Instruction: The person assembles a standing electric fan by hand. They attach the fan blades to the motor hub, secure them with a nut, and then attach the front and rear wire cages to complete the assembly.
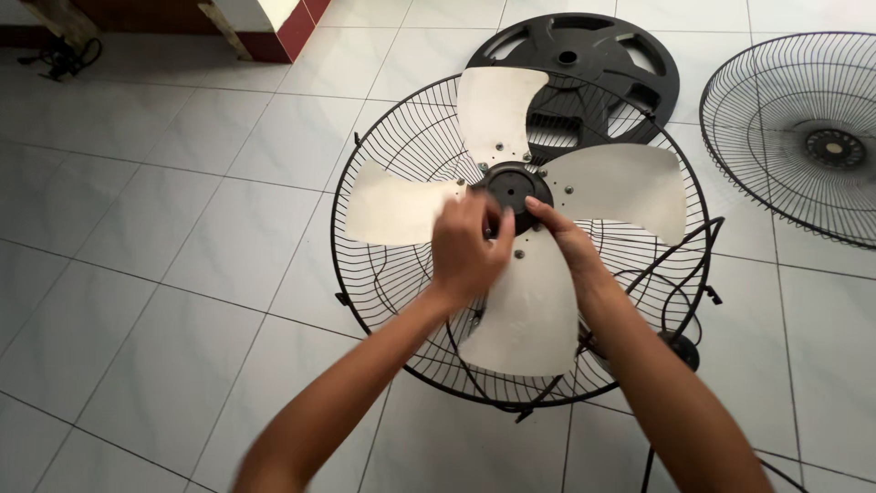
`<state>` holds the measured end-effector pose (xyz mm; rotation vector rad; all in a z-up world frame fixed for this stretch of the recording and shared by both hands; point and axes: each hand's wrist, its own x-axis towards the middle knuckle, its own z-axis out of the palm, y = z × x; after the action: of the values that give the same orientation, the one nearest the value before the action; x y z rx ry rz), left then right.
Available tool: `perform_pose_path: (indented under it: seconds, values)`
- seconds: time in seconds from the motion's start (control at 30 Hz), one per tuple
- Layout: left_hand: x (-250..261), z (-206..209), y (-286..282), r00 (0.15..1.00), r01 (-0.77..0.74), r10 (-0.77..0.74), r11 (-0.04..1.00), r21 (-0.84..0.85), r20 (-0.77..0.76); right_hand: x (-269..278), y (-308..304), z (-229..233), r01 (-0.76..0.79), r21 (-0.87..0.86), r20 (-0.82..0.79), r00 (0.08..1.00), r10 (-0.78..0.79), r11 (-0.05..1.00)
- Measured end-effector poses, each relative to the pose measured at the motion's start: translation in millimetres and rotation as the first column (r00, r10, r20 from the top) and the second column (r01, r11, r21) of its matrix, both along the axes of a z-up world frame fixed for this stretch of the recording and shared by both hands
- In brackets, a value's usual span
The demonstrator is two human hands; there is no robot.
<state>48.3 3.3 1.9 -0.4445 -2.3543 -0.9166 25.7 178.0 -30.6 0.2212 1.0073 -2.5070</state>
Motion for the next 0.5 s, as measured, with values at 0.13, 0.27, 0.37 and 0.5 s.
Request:
perform_pose_path:
  seconds: [0.13,0.27,0.37,0.5]
  values:
    - [56,11,-35,0.989,0.125,-0.135,0.980,0.156,0.055,5,-5,2,0.003,-0.027,-0.002,1.000,-0.003,1.000]
    - [67,3,-103,0.978,-0.209,0.197,0.955,0.210,0.075,8,-9,5,0.105,0.092,-0.008,0.994,-0.105,0.990]
    - [76,-25,-136,0.900,-0.432,0.423,0.844,0.316,0.101,13,-2,8,0.132,0.237,0.016,0.990,-0.140,0.962]
    - [88,-60,-152,0.737,-0.566,0.006,0.553,0.612,0.676,70,52,10,0.211,0.622,-0.237,0.969,-0.075,0.754]
